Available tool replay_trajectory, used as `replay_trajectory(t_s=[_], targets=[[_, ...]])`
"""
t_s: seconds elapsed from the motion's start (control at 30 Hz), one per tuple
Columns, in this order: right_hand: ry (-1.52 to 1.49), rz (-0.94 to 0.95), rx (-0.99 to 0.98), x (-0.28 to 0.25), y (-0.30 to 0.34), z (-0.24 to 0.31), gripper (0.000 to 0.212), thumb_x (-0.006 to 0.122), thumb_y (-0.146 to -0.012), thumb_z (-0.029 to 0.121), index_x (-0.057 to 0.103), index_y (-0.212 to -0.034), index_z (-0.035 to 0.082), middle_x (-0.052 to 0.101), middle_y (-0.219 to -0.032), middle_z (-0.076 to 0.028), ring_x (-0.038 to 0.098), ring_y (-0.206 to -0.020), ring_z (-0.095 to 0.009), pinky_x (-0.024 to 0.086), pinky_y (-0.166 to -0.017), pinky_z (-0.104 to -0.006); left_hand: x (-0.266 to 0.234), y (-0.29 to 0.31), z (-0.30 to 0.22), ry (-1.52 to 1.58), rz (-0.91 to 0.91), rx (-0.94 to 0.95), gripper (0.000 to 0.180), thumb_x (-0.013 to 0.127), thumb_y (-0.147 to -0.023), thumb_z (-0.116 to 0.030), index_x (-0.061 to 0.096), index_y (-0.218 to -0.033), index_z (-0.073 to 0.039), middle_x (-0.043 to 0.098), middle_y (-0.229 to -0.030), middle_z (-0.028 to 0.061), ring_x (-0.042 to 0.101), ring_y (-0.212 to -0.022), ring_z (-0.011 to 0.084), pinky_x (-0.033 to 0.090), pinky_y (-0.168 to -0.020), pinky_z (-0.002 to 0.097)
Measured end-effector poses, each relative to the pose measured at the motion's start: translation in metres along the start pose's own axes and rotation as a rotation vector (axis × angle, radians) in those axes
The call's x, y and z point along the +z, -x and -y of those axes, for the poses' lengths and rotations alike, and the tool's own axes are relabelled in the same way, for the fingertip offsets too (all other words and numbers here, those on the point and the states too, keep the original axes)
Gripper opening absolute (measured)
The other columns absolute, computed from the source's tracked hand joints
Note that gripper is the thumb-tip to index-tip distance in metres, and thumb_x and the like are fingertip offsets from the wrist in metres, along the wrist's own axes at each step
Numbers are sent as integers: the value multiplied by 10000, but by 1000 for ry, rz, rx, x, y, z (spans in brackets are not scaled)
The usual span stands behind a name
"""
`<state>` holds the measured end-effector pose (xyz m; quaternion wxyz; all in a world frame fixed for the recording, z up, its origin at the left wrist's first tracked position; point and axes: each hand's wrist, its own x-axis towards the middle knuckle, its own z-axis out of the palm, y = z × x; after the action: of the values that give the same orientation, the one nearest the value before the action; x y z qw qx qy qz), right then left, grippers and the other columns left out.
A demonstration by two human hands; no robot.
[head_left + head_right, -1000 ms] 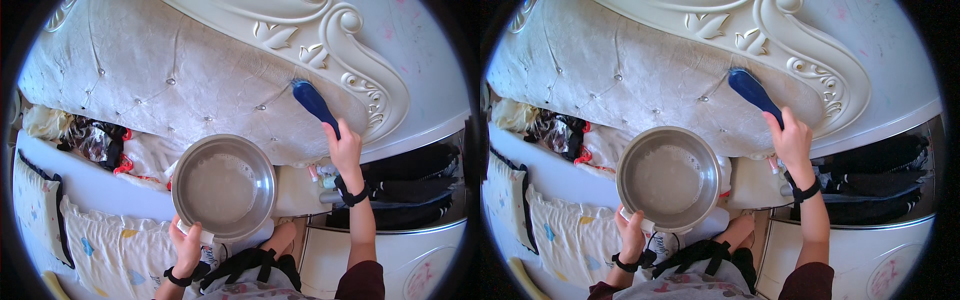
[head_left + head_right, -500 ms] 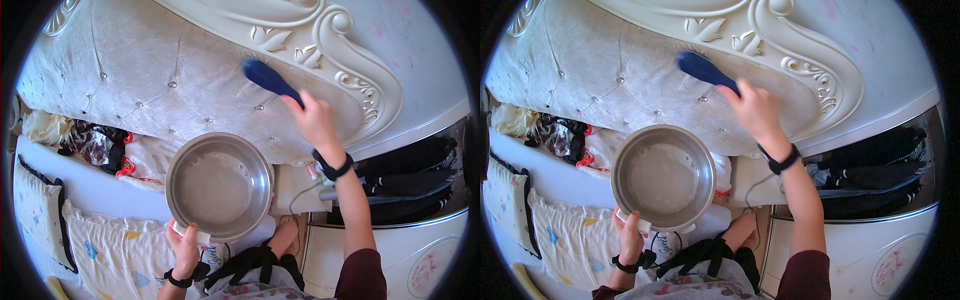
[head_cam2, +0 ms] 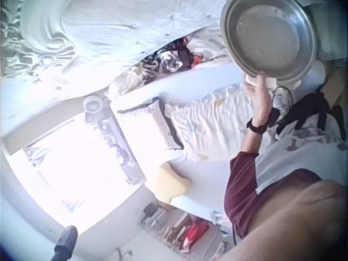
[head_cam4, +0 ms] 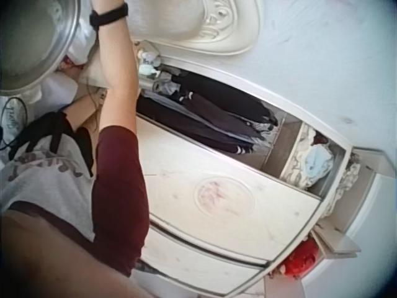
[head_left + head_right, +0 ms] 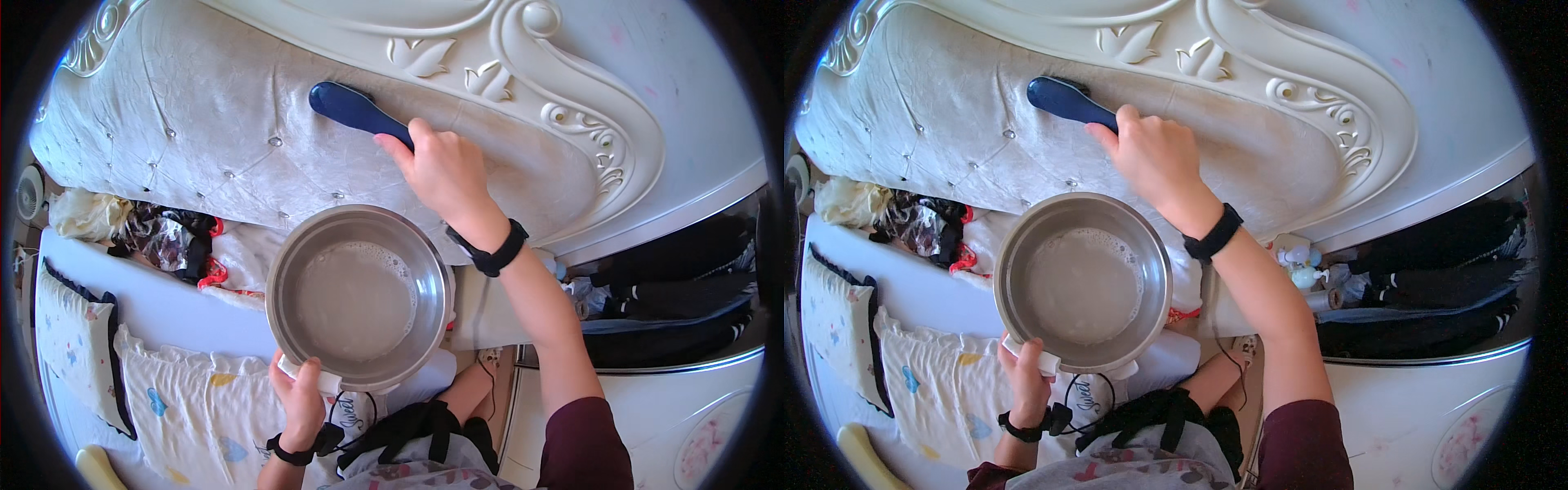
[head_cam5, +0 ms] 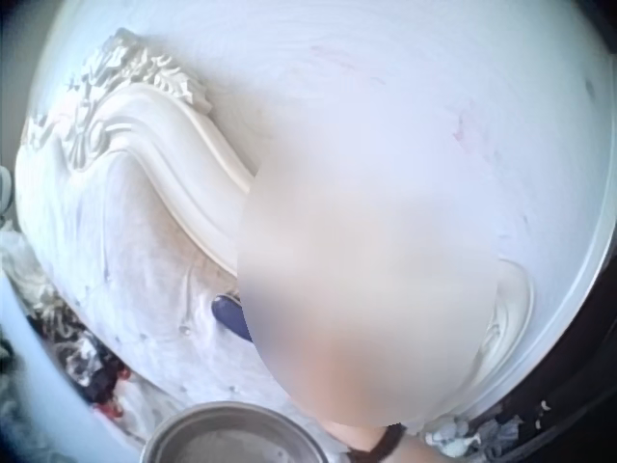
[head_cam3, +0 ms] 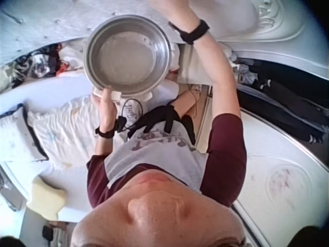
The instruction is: The person picks up clothing items from a bed and places them on the headboard, then retrieves a bowl of water and a brush to scrub the surface of the headboard.
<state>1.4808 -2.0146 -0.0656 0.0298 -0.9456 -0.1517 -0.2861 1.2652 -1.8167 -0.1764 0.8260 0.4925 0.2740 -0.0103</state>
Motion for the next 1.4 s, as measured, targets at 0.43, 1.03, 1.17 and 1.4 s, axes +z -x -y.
replay_trajectory(t_s=[0.43,1.03,1.17,1.4], targets=[[123,-92,45,-39,88,-90,394,606,-824,402,466,-666,69,530,-509,-133,547,-462,-329,403,-393,-399,9,2,-7,-82,-10,39,232,506,-753,-75,498,-975,-6,542,-699,48,510,-418,114,371,-282,215],[87,-92,117,-47,118,-110,387,615,-811,414,487,-705,64,554,-549,-131,566,-490,-316,422,-425,-405,5,7,-10,-122,-17,66,244,523,-768,-107,460,-995,-44,512,-703,26,469,-427,99,323,-302,206],[179,-39,112,-49,98,-103,410,624,-800,422,478,-667,63,541,-526,-111,554,-466,-298,414,-406,-380,4,4,-9,-102,-56,44,255,530,-772,-110,460,-1007,-39,514,-706,27,471,-429,101,323,-303,207],[-119,-73,-69,6,-2,-8,460,556,-833,472,448,-625,76,500,-469,-110,518,-405,-283,389,-377,-375,10,5,-4,-84,-77,58,254,532,-772,-89,466,-1012,-38,533,-718,39,500,-444,111,336,-296,215]])
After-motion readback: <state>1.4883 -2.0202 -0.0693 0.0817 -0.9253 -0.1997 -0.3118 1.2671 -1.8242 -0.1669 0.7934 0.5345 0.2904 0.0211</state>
